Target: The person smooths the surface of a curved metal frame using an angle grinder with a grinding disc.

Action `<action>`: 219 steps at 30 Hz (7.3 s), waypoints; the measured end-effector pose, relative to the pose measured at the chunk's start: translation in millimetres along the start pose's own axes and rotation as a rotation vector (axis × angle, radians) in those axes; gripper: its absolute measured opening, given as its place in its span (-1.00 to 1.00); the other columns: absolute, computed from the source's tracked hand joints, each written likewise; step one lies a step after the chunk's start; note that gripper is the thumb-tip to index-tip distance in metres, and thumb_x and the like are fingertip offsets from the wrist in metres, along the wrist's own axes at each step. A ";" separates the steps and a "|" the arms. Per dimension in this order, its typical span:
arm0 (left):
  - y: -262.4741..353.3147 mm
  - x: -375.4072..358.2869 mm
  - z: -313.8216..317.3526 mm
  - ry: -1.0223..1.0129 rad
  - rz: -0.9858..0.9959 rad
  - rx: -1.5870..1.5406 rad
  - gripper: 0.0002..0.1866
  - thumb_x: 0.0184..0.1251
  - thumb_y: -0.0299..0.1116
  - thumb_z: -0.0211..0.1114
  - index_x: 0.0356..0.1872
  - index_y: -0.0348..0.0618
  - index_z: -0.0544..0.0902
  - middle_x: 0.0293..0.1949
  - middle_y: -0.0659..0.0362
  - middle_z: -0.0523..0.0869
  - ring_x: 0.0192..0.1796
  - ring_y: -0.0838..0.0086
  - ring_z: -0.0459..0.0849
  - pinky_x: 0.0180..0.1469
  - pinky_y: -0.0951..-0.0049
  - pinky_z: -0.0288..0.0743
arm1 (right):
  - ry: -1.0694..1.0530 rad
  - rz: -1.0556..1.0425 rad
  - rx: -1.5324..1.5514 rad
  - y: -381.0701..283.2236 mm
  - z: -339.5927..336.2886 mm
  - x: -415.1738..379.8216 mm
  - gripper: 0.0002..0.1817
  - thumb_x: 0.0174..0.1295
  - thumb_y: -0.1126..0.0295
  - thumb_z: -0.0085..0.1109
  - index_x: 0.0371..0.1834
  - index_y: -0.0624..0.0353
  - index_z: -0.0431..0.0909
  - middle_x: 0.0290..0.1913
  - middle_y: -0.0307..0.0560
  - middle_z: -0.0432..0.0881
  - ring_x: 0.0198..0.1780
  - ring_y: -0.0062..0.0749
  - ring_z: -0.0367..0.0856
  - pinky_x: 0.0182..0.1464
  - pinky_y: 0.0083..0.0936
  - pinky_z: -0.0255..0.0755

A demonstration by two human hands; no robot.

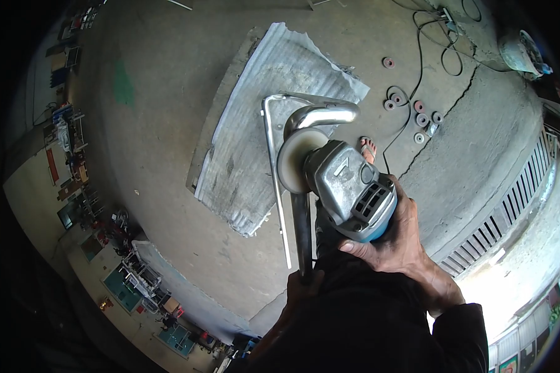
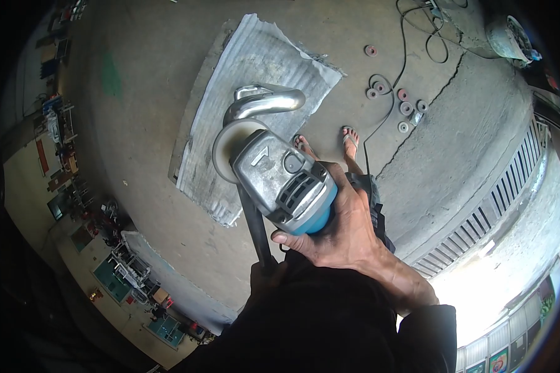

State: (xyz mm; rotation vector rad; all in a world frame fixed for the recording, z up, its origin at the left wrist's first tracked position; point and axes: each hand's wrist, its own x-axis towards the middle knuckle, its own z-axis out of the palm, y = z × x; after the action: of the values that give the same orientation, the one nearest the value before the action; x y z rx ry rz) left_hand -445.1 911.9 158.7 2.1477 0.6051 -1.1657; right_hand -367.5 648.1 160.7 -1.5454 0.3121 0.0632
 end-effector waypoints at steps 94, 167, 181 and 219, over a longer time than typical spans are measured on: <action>-4.1 1.7 2.4 0.031 0.053 -0.047 -0.62 0.11 -0.19 0.36 -0.64 -0.31 0.50 -0.75 0.24 0.44 -0.61 0.65 0.34 -0.57 0.40 0.23 | -0.016 0.113 -0.217 -38.0 -16.9 -8.4 -0.14 -0.15 0.01 0.46 -0.04 0.56 0.27 -0.35 0.17 0.63 -0.32 -0.12 0.70 -0.26 -0.39 0.59; 0.6 3.4 -6.5 0.030 0.051 -0.042 -0.62 0.07 -0.16 0.36 -0.56 -0.38 0.59 -0.72 -0.03 0.56 -0.62 0.40 0.59 -0.55 0.28 0.35 | -0.028 0.126 -0.107 -33.9 15.1 9.4 -0.14 -0.23 -0.08 0.50 -0.16 0.49 0.30 -0.36 0.00 0.47 -0.40 -0.40 0.50 -0.34 -0.48 0.39; -0.6 4.1 -8.1 0.028 0.057 -0.019 -0.59 0.07 -0.14 0.36 -0.64 -0.35 0.55 -0.77 0.02 0.51 -0.66 0.51 0.53 -0.60 0.30 0.29 | -0.051 -0.050 -0.392 -32.1 13.0 11.9 -0.14 -0.24 -0.10 0.49 -0.20 0.48 0.30 -0.36 0.03 0.48 -0.39 -0.37 0.50 -0.33 -0.45 0.39; 12.3 0.0 -13.7 0.002 0.014 -0.079 -0.68 0.12 -0.23 0.34 -0.55 -0.34 0.55 -0.68 0.17 0.51 -0.54 0.60 0.42 -0.49 0.37 0.31 | -0.004 0.116 -0.216 -44.6 7.0 17.7 -0.05 -0.19 0.01 0.48 0.03 0.64 0.25 -0.30 0.33 0.59 -0.28 -0.06 0.69 -0.07 -0.32 0.53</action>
State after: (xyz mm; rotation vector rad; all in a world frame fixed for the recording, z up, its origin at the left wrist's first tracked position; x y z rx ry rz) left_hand -429.3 912.9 168.1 2.0841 0.6255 -1.1139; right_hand -339.0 650.9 199.8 -1.7399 0.4019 0.1956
